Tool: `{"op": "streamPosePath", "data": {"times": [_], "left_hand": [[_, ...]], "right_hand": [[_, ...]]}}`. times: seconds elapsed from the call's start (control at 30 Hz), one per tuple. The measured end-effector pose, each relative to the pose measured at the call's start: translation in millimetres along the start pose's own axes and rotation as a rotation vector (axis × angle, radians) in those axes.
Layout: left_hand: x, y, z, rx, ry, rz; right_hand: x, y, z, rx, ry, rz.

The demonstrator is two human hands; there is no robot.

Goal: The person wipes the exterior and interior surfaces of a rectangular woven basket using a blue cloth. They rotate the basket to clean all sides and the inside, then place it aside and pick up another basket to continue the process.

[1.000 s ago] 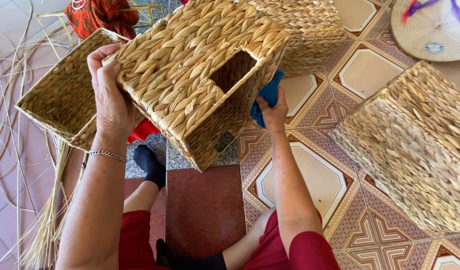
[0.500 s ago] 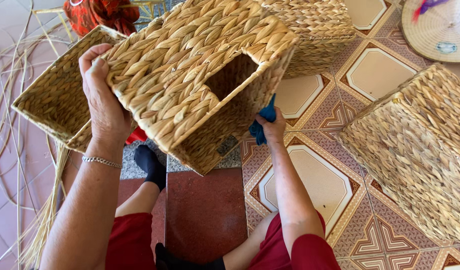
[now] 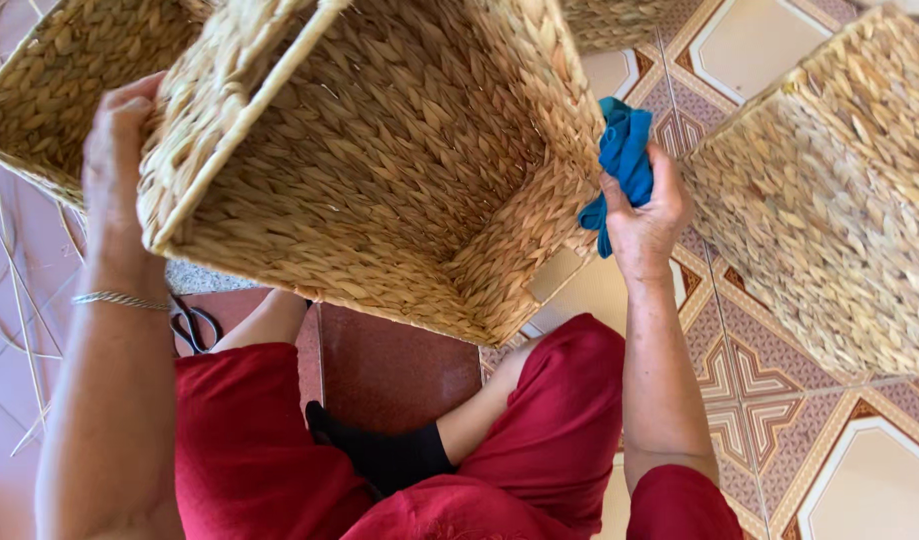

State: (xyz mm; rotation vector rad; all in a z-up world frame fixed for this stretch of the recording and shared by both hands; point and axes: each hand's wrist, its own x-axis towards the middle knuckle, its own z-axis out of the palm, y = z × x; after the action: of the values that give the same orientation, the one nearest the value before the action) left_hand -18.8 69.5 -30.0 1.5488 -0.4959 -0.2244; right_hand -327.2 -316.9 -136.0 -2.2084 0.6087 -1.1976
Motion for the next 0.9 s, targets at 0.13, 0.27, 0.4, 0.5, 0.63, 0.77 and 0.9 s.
{"op": "streamPosePath", "data": {"times": [0.13, 0.27, 0.4, 0.5, 0.63, 0.77, 0.9], "left_hand": [[-26, 68, -6, 0.133, -0.33, 0.143], [-50, 101, 16, 0.519, -0.465, 0.223], [-75, 85, 31, 0.49, -0.421, 0.273], [-92, 41, 41, 0.373, -0.363, 0.238], [-119, -3, 27, 0.281, -0.248, 0.143], [-142, -25, 12, 0.195, -0.168, 0.003], [-152, -45, 1, 0.21, -0.133, 0.078]], "right_hand": [[0, -26, -2, -0.028, -0.019, -0.117], [11, -40, -3, -0.108, -0.024, -0.219], [27, -47, -2, -0.184, 0.038, -0.324], [44, -42, -11, -0.234, 0.011, -0.395], [54, -39, -19, -0.239, -0.157, -0.478], [48, -37, -30, -0.358, -0.187, -0.322], [23, -29, -30, -0.424, -0.127, -0.188]]}}
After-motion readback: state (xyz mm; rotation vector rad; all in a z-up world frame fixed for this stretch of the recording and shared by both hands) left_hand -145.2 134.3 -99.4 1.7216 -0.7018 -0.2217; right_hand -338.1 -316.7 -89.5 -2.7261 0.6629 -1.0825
